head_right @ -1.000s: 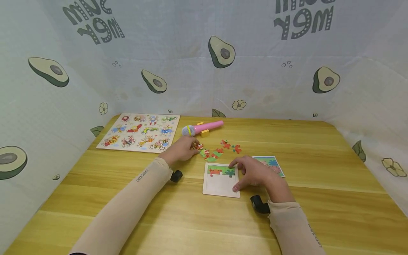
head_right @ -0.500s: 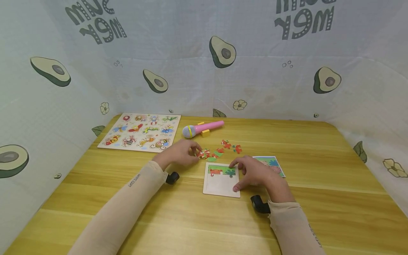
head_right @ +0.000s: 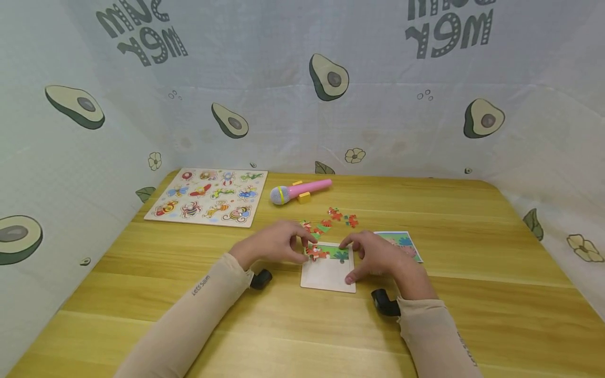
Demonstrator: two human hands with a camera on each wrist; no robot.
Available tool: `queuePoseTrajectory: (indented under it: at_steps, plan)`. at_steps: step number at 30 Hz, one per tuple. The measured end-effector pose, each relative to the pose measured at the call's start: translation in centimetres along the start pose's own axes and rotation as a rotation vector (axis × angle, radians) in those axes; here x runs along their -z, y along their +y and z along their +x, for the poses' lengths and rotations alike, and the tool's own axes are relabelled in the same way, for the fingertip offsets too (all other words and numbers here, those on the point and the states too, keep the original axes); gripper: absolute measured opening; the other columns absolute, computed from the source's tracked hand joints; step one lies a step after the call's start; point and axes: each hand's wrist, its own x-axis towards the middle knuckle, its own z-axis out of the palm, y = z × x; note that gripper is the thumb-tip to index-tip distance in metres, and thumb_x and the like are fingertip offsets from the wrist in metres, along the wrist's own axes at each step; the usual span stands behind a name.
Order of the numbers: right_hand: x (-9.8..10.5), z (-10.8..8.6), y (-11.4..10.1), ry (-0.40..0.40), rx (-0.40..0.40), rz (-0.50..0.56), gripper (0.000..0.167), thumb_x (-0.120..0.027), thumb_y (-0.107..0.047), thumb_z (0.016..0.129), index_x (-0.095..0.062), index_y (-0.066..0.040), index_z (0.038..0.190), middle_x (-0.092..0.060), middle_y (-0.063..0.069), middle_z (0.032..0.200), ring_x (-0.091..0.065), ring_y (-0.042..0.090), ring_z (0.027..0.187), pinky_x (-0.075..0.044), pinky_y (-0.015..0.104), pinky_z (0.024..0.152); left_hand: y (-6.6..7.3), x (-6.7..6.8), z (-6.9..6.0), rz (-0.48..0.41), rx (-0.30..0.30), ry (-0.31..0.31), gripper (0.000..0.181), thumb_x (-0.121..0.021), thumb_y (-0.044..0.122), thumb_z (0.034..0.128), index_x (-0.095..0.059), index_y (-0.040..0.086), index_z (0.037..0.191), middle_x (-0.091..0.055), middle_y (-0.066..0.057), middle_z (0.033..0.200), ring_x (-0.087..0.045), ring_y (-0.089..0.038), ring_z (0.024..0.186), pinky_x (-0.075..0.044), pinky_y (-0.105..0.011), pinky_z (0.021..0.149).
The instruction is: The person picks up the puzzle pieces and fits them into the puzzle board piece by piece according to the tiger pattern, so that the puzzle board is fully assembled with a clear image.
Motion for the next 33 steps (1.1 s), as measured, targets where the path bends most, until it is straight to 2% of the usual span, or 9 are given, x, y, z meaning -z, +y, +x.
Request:
queuePoseTrajectory:
  at_steps: [7,13,20,27,33]
  plan:
    - [0.1,-0.1,-0.1,-0.002,0.016,-0.017,0.073,-0.094,-0.039,0.068,-0.063,-0.01,0.126,-0.055,0.013,0.114,-0.05,0.028,0.094,-0.046,0.042,0.079,0.9,-0.6,0.0,0.028,-0.002,-0.046,0.027,-0.081,0.021,0.0832,-0.078,0.015,0.109,-0.067,0.013,0.102,-0.057,-0.007,0.085,-0.047,-0.021,0.078]
    - [0.1,0.0,0.1,-0.008,0.006,-0.017,0.073,-0.094,-0.04,0.068,-0.063,-0.01,0.127,-0.055,0.013,0.114,-0.05,0.028,0.094,-0.046,0.042,0.079,1.1,-1.1,0.1,0.072,-0.016,-0.072,0.028,-0.081,0.024,0.0836,-0.078,0.016,0.111,-0.067,0.012,0.106,-0.057,-0.003,0.096,-0.045,-0.02,0.088]
    - [0.3,0.2,0.1,-0.019,0.001,-0.022,0.072,-0.093,-0.041,0.069,-0.063,-0.01,0.127,-0.054,0.013,0.115,-0.051,0.029,0.097,-0.047,0.045,0.082,1.0,-1.0,0.2,0.102,-0.024,-0.076,0.029,-0.08,0.024,0.0847,-0.078,0.016,0.112,-0.066,0.01,0.11,-0.057,-0.004,0.1,-0.045,-0.021,0.091]
    - [0.5,0.1,0.0,-0.025,-0.006,-0.02,0.072,-0.093,-0.041,0.069,-0.063,-0.011,0.126,-0.054,0.013,0.114,-0.05,0.029,0.097,-0.047,0.044,0.082,1.2,-0.7,0.1,0.069,-0.013,-0.086,0.031,-0.08,0.025,0.0859,-0.076,0.016,0.115,-0.066,0.012,0.107,-0.057,-0.005,0.091,-0.046,-0.021,0.083]
    - [0.6,0.2,0.0,-0.029,-0.008,-0.02,0.072,-0.093,-0.041,0.069,-0.063,-0.011,0.126,-0.054,0.013,0.114,-0.05,0.029,0.097,-0.047,0.045,0.082,1.5,-0.9,0.2,0.119,-0.052,-0.083,0.029,-0.079,0.026,0.0871,-0.077,0.017,0.114,-0.067,0.011,0.107,-0.057,-0.004,0.09,-0.046,-0.019,0.083]
